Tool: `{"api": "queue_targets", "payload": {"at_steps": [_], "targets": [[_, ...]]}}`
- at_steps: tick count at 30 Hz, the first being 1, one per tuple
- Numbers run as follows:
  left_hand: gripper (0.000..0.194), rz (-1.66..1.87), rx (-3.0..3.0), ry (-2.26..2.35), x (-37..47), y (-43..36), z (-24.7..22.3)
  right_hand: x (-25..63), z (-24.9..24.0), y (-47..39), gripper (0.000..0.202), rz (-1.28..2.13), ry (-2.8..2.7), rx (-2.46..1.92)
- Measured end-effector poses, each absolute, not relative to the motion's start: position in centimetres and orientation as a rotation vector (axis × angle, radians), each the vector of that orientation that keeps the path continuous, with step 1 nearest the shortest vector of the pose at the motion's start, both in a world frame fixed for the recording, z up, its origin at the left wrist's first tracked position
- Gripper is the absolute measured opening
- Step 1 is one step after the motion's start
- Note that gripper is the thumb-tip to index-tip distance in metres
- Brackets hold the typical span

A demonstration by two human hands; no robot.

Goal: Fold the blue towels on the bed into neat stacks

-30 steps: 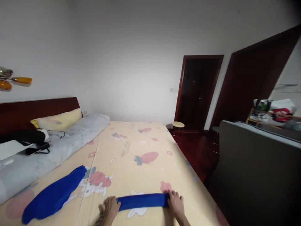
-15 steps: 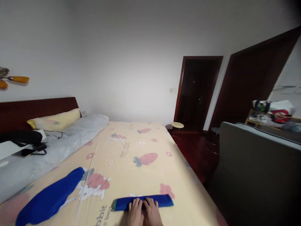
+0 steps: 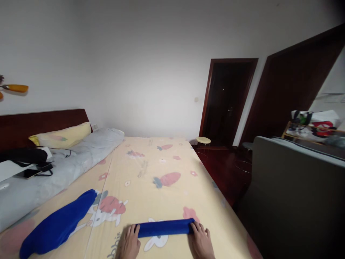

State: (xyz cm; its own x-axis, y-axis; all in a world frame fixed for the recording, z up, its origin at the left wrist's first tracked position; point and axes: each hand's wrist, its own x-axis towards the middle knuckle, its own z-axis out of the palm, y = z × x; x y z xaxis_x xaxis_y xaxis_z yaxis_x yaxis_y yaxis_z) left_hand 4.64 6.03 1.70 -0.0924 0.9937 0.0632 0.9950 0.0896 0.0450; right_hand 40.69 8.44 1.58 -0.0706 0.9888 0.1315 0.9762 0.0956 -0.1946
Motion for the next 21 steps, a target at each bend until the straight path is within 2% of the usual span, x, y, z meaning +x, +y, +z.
{"api": "queue_targets", "payload": {"at_steps": [8, 12, 14, 18, 21], "targets": [[0.061, -0.125, -2.032, -2.3, 5.2, 6.9, 2.4, 39.8, 3.1, 10.1, 0.053, 0.097, -2.127, -2.019], [0.061, -0.126, -2.038, -2.291, 4.9, 6.5, 2.7, 39.9, 5.4, 10.7, 0.048, 0.128, -2.066, -1.948], [0.06, -0.144, -2.064, -2.255, 4.3, 6.1, 2.7, 40.1, 7.2, 11.0, 0.044, 0.183, -2.036, -1.879], [0.058, -0.165, -2.103, -2.234, 3.2, 6.0, 2.5, 40.3, 12.7, 11.9, 0.021, 0.33, -2.008, -1.668], [0.057, -0.233, -2.111, -2.292, 3.6, 6.3, 2.5, 39.1, 18.2, 11.5, 0.018, 0.37, -2.004, -1.474]]}}
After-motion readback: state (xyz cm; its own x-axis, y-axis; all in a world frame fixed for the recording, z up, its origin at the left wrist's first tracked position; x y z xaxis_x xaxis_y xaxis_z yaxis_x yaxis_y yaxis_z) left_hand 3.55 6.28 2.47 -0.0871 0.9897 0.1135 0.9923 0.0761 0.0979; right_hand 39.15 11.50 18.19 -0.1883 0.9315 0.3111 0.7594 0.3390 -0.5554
